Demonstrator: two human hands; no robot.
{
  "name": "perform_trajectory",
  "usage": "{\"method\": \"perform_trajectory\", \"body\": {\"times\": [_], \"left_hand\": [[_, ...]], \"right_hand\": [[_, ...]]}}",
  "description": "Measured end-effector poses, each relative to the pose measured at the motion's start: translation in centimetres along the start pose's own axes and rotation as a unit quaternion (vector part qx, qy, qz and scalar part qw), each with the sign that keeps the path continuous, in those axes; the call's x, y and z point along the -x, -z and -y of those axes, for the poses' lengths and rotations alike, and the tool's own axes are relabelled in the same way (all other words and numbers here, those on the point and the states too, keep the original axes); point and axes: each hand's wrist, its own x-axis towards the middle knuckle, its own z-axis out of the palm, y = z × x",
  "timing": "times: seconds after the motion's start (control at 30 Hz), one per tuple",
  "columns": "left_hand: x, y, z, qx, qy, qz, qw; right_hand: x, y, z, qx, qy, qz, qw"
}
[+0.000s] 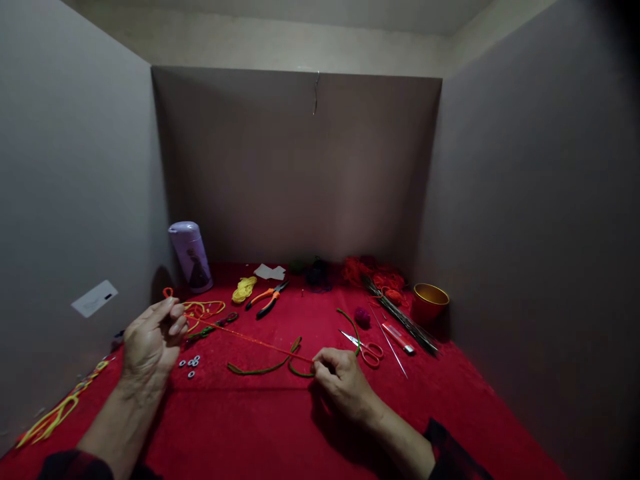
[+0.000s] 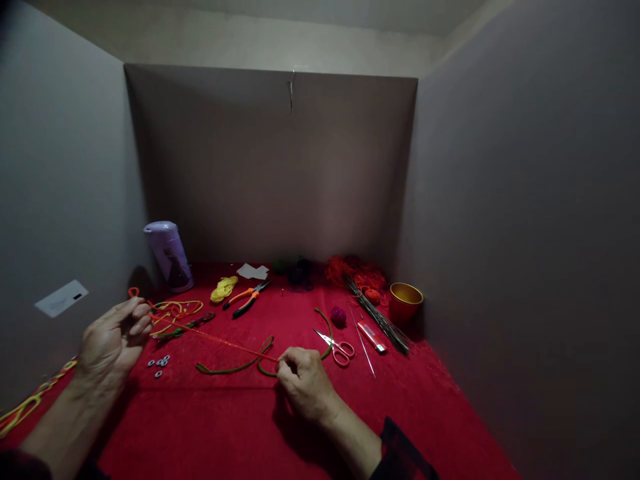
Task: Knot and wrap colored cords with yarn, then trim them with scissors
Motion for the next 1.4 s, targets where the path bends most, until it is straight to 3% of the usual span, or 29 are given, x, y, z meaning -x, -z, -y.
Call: {"method": "perform_trajectory", "body": {"times": [0.47,0.87,1.4], "left_hand": [[-0.35,0.20,0.30,-0.017,-0.003,0.028,0.999],[-0.16,0.19,0.21,-0.017,-0.008,0.019,1.000],[-0.02,0.05,-0.36,-0.032,-0.019,-0.008,0.999]], "right_hand": [[-0.16,0.21,-0.41,-0.149,-0.035,0.056,0.987],[0.01,0.38,0.19,-0.136,-0.052,0.051,0.988],[-0.09,0.61,-0.05,-0.109,-0.018,0.030,0.993]]}}
